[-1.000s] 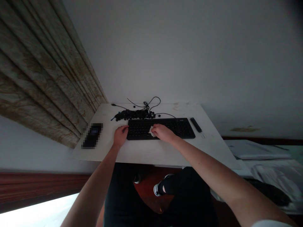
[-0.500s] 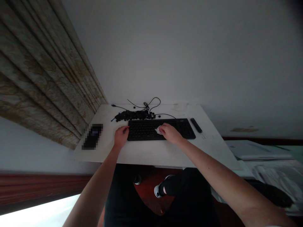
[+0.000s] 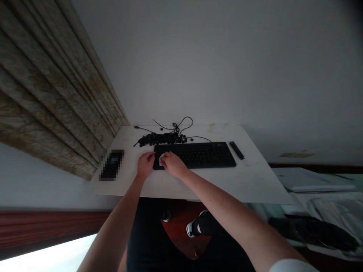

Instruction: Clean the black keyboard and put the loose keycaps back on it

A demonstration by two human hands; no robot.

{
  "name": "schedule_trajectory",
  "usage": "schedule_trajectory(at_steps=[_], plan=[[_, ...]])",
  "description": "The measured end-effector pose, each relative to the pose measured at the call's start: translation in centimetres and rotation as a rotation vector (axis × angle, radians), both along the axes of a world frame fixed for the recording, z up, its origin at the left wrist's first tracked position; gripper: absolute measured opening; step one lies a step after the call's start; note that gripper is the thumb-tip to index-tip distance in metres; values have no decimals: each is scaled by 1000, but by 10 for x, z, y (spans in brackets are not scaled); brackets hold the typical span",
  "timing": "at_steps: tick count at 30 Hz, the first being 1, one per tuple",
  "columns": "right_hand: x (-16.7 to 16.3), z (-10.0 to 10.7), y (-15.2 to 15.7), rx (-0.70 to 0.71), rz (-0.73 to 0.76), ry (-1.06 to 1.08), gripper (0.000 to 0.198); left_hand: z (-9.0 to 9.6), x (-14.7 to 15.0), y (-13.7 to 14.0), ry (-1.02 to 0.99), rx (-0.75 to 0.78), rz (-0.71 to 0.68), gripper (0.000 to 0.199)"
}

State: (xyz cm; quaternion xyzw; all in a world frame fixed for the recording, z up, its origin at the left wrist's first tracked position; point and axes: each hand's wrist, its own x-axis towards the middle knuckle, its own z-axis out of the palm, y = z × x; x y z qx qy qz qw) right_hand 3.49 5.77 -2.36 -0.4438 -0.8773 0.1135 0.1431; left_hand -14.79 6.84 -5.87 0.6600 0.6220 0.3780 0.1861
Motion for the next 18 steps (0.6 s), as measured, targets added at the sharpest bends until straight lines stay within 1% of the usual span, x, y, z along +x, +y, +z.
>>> schedule_trajectory(at_steps=[5,8,12,18], plan=[[11,1,-4,17,33,-19,21,1,1,-1,3,2,16,29],[8,3,-3,15,21,-37,23,0,1,-2,-10,-2,11,29],[8,5,-1,8,9,-98,21,0,0,-2,-33,-7,9,29],[35,2,0,17,13,-116,24,-1,-1,-1,-37,-10,10,28]])
